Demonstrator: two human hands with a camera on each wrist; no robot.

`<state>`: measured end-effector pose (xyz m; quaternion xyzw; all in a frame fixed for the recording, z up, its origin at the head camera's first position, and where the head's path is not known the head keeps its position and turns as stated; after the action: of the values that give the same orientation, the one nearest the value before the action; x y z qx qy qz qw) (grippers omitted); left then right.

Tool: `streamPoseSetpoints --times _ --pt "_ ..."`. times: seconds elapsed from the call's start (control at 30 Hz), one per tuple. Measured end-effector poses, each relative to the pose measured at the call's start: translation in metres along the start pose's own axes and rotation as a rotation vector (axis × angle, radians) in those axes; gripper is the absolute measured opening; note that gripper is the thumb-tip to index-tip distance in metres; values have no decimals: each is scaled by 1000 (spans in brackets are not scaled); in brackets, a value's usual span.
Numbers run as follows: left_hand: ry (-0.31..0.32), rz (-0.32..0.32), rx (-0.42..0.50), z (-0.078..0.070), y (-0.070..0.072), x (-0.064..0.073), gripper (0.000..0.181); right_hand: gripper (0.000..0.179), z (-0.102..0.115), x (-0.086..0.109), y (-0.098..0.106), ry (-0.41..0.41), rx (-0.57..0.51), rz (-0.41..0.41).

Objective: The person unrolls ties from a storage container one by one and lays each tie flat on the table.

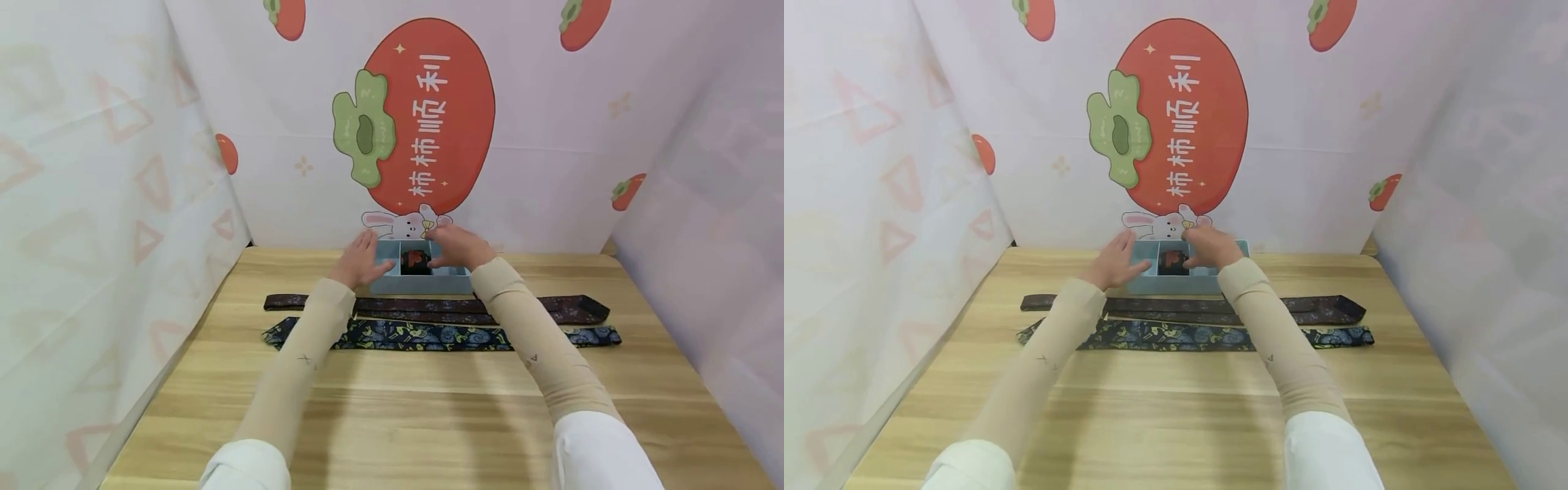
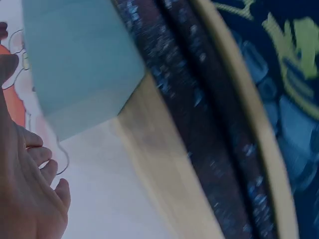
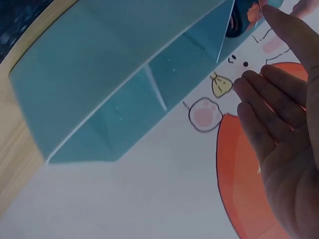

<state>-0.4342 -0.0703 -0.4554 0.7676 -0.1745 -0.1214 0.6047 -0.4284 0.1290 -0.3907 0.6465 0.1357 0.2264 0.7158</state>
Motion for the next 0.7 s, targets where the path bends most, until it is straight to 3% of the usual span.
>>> streamPoseSetpoints --times 0.23,0.47,0.7 --pt "29 -22 -84 5 -25 2 97 60 14 -26 -23 -23 -2 74" --pt "62 -2 -183 1 -28 2 95 35 19 -44 -34 -30 -13 113" --pt "72 -20 -253 -2 -27 -6 93 32 23 -54 -36 -5 106 100"
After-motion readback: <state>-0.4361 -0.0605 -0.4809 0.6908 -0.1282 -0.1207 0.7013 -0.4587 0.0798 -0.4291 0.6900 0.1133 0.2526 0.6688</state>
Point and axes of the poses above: each hand's wrist, its own x-axis away from the middle knuckle, its own y-axis out of the back of the hand, z = x × y, the point moved 6 cm from there along -x, towards the middle knuckle, and after that the axes turned 3 degrees about -y, right-handed, at the moved point
